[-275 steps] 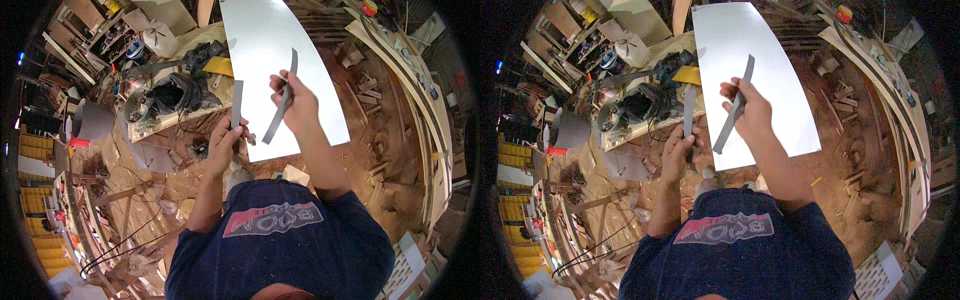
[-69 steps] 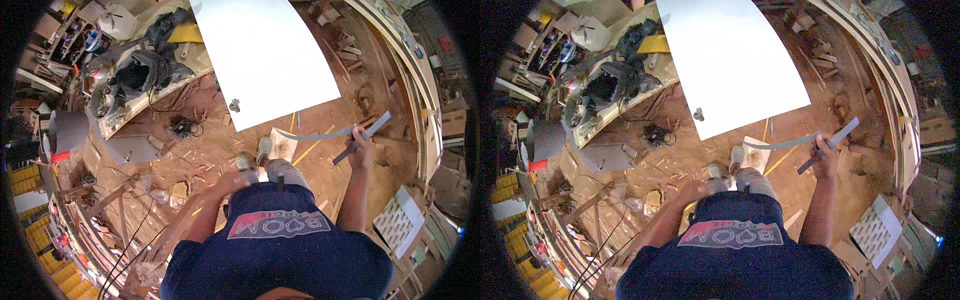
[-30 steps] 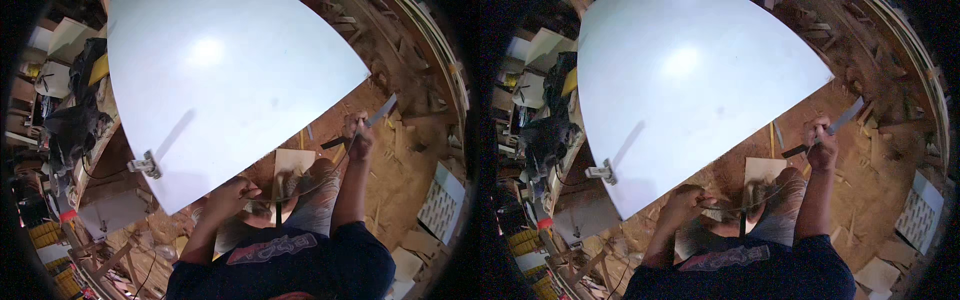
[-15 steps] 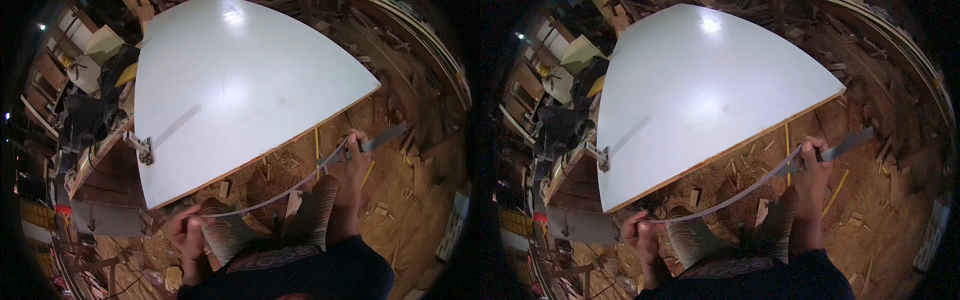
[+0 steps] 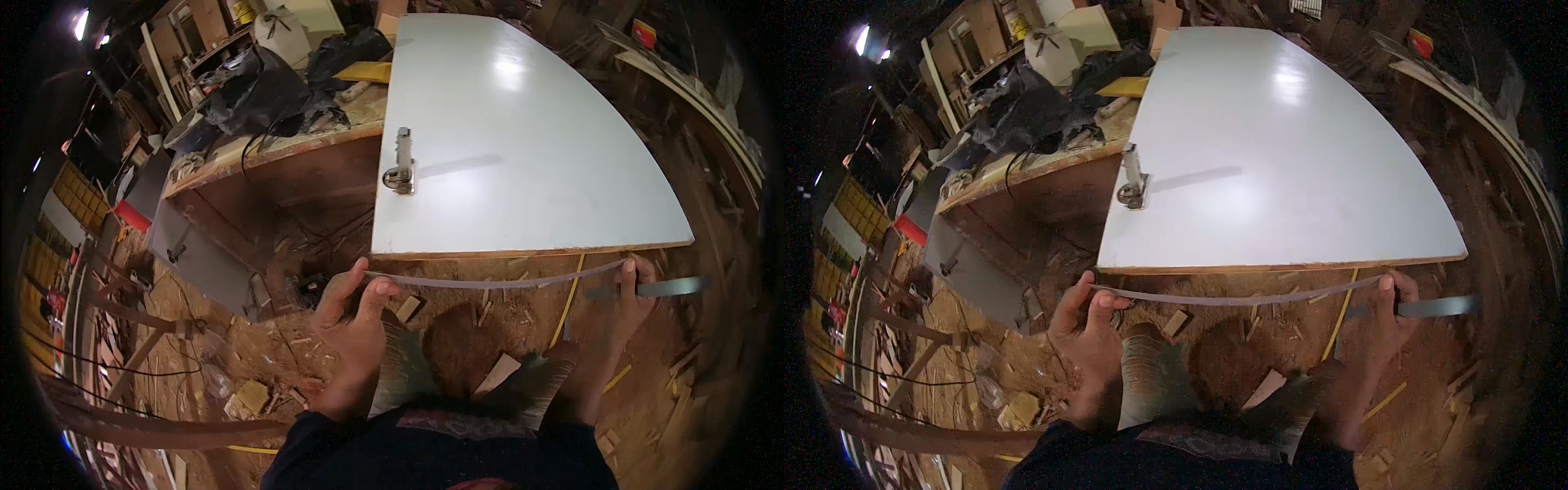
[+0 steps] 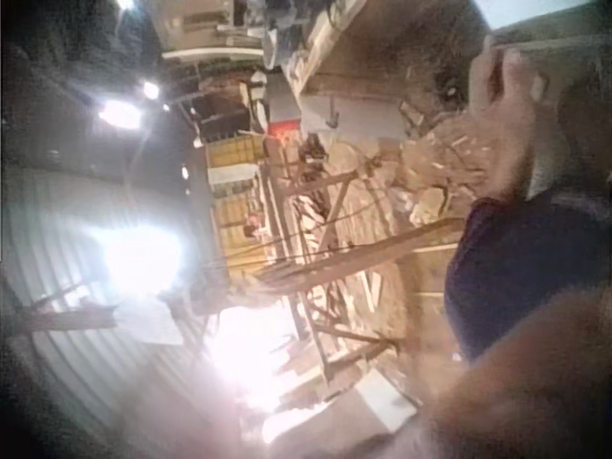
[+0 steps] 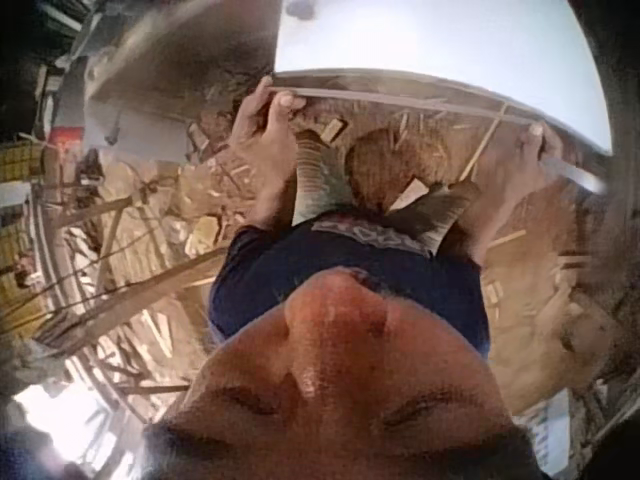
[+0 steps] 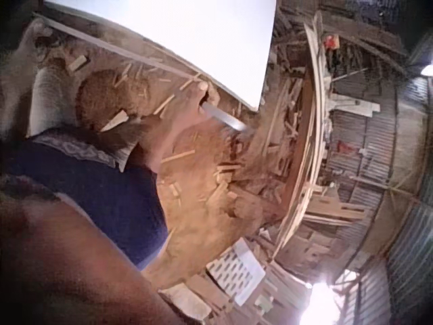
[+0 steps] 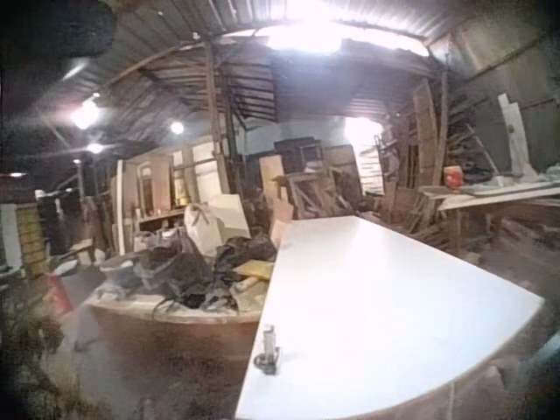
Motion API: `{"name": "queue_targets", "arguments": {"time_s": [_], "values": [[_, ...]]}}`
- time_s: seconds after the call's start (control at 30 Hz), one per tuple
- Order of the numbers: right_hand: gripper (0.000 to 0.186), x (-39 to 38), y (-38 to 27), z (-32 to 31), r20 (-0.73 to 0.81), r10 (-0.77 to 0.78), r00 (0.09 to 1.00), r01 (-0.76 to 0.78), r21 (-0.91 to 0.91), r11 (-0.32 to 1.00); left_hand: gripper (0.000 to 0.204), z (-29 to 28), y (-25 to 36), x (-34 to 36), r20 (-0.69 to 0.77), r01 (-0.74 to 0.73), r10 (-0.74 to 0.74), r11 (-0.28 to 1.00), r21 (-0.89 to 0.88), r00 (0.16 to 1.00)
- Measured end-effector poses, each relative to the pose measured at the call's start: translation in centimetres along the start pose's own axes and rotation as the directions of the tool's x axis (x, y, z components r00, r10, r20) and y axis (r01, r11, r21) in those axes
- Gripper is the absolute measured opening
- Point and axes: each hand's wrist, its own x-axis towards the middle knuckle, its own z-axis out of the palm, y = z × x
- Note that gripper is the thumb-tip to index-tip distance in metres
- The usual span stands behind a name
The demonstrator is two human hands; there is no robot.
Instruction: The person applies a strip of wood veneer to the edge of a board, trimming the strip to length with scissors and pressing it firmly into place along the edge by hand.
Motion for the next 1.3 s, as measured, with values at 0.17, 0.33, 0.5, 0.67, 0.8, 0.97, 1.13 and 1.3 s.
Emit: {"name": "queue_targets", "arguments": {"time_s": [0.17,0.33,0.5,0.67,0.8,0.97,1.13,1.3], "values": [[0.015,0.1,1.1,-0.4,0.030,0.029,0.999,-0.027,-0.055,0.998,0.028,0.0,-0.5,0.3,-0.002,-0.003,0.003,0.998,0.061,1.000],[0.016,-0.4,1.0,-0.3,0.036,-0.043,0.998,0.047,-0.138,0.989,0.028,-0.1,0.0,0.9,0.018,-0.025,0.023,0.993,0.113,1.000],[0.018,-0.4,1.1,0.1,0.021,0.011,1.000,-0.009,-0.093,0.996,0.027,0.0,-0.6,1.5,-0.004,-0.035,0.035,0.999,0.024,0.999],[0.018,-0.3,1.6,-0.2,-0.006,-0.018,1.000,0.017,-0.078,0.997,0.025,0.0,-0.2,2.3,0.027,-0.119,0.117,0.982,0.148,0.993],[0.018,-0.1,1.6,0.0,-0.062,-0.041,0.997,0.038,-0.053,0.998,0.026,0.4,-0.3,2.2,-0.005,-0.055,0.056,0.995,0.087,0.998],[0.016,-0.1,0.8,0.8,-0.056,-0.065,0.996,0.062,-0.051,0.997,0.029,0.3,-0.2,2.5,0.038,-0.095,0.091,0.991,0.096,0.995],[0.014,-0.1,0.4,1.2,-0.046,-0.085,0.995,0.084,-0.028,0.996,0.029,0.3,0.1,2.7,0.042,-0.105,0.101,0.990,0.099,0.994],[0.016,-0.2,1.0,0.6,-0.091,-0.061,0.994,0.056,-0.060,0.997,0.026,0.3,0.2,2.5,0.037,-0.079,0.076,0.994,0.078,0.996]]}}
